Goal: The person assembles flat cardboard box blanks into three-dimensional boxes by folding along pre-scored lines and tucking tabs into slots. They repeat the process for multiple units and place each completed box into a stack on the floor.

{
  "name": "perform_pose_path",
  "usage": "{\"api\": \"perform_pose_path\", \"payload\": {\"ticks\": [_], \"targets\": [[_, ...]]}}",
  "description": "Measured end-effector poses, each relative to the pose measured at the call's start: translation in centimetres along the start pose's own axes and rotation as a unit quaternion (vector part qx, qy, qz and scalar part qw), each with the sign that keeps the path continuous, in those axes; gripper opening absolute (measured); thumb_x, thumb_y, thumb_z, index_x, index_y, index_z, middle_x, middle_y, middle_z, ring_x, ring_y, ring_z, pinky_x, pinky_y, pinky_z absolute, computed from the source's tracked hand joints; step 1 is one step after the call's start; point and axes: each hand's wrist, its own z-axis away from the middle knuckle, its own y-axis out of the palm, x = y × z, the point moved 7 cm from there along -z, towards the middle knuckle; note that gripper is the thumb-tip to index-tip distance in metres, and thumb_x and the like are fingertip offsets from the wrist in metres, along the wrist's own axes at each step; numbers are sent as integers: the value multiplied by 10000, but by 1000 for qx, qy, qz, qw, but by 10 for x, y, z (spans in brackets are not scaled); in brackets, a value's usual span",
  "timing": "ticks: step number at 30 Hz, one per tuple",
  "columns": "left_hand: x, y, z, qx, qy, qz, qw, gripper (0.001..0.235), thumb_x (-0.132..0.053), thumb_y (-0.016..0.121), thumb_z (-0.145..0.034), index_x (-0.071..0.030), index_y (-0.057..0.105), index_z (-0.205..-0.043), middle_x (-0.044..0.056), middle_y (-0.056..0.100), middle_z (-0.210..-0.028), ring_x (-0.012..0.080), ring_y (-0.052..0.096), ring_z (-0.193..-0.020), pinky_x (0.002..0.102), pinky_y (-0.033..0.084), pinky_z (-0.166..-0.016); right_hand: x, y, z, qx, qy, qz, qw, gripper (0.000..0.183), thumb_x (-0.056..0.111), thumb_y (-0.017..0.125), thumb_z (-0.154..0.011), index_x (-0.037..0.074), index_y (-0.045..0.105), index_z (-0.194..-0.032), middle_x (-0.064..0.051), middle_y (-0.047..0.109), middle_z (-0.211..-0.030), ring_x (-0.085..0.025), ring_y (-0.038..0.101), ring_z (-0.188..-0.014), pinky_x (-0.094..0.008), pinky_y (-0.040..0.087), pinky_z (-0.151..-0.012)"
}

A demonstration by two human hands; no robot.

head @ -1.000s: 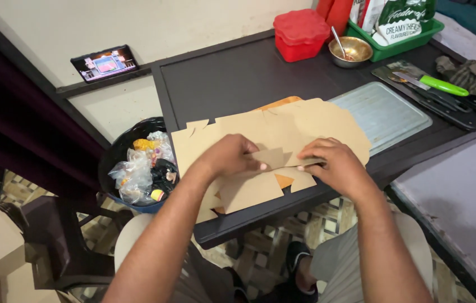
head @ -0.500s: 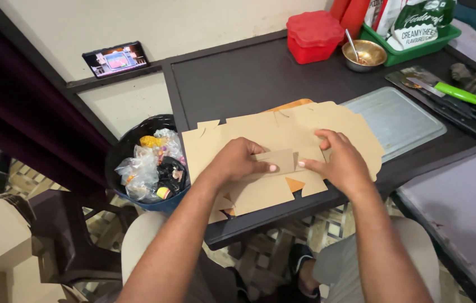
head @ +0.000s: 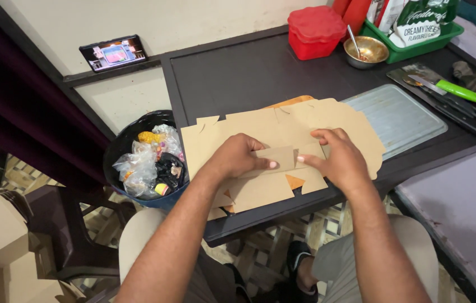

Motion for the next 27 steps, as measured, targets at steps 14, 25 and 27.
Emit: {"api": "perform_pose_path", "payload": {"ticks": [14,25,27], "targets": [[-33,-11,-13,-13,87,-133,987,391,-381,855,-738,-92,810,-998,141,769,-853,284,743,-785,384,563,-763,-23,-12,12,9,-43,-232,972,287,205,578,-1040,94,650,-1295,-31,670,-1121,-113,609,-729,-263,522,-737],[-122,-70,40,-128,209,-224,943,198,-320,811,-791,-174,816,-925,90,765,-838,313,724,-797,439,557,-711,13,-55,37,-161,-277,-215,922,1055,259,964,-635,39,383,-1488,-126,632,-1120,-181,607,-990,-325,519,-951],[-127,-73,46,-158,249,-208,933,163,-312,794,-822,-176,815,-910,78,764,-822,304,721,-755,435,553,-678,12,-53,35,-171,-281,-185,926,1147,216,998,-572,48,344,-1500,-117,636,-1049,-194,617,-976,-329,519,-950]]}}
